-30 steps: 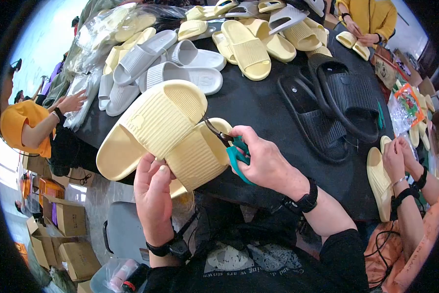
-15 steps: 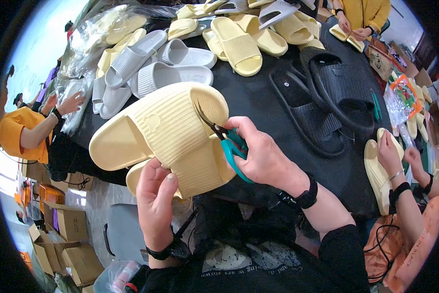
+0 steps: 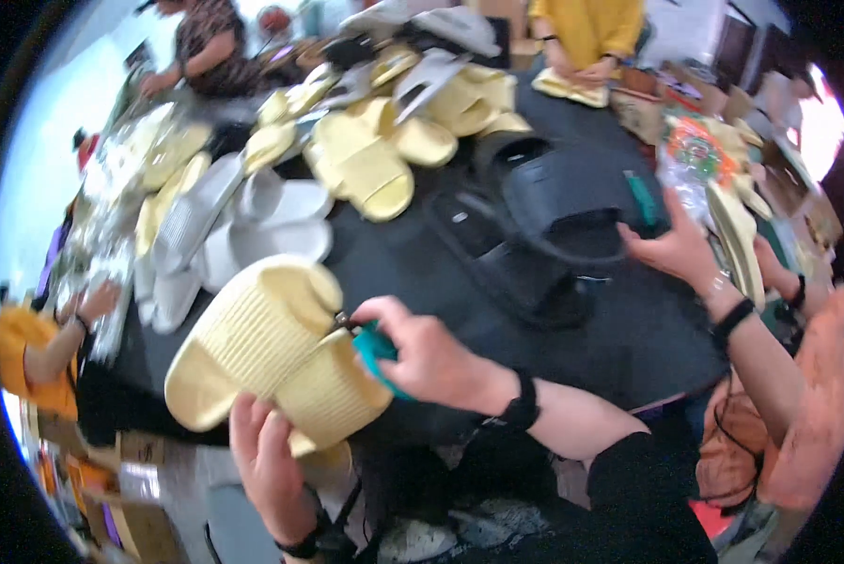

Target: The recorder is using a pair of snips or small scissors to trim excess threads or material from various slippers on a workbench in a factory setting.

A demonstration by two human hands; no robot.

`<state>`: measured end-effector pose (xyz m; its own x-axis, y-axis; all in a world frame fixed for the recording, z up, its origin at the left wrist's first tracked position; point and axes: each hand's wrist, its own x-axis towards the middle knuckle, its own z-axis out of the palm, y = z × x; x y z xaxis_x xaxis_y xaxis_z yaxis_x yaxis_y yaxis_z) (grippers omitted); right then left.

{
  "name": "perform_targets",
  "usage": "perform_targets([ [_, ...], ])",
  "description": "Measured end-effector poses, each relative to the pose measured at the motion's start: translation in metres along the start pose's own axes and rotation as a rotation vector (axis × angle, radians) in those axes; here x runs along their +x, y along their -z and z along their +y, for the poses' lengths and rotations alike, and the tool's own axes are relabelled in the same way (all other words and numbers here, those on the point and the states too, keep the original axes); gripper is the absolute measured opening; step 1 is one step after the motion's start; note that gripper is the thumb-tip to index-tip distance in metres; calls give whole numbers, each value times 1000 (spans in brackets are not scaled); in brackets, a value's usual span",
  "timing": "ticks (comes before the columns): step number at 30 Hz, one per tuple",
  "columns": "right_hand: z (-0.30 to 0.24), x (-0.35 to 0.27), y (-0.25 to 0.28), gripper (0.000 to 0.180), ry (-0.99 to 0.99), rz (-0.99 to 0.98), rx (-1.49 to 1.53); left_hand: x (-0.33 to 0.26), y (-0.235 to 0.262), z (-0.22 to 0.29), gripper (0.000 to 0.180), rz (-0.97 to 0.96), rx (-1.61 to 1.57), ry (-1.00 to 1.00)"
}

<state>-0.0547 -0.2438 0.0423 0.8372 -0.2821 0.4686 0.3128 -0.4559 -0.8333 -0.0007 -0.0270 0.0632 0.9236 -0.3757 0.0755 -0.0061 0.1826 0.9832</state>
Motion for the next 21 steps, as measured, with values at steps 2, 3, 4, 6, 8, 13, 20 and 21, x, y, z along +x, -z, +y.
perform_targets([
  [2,4,1,-1,36,-30,29,58,5,9,-9,45,-2,-125,-17],
  [3,9,1,-2,38,-78,32,92,6,14,-20,49,91,-138,-25],
  [4,12,1,-3,38,-22,70,107,10,18,-26,48,112,-158,-25],
  [6,18,2,-6,38,34,102,120,7,13,-19,46,68,-248,-55],
  [8,18,2,-6,38,35,112,151,10,5,-11,46,4,-303,-54],
  [13,-1,-1,7,32,48,157,250,42,13,-32,29,-48,469,-414],
  [20,10,-1,1,42,121,236,143,52,-48,-20,32,-210,113,-211],
  [21,8,-1,3,42,120,235,146,48,-56,-15,35,-260,-294,108],
])
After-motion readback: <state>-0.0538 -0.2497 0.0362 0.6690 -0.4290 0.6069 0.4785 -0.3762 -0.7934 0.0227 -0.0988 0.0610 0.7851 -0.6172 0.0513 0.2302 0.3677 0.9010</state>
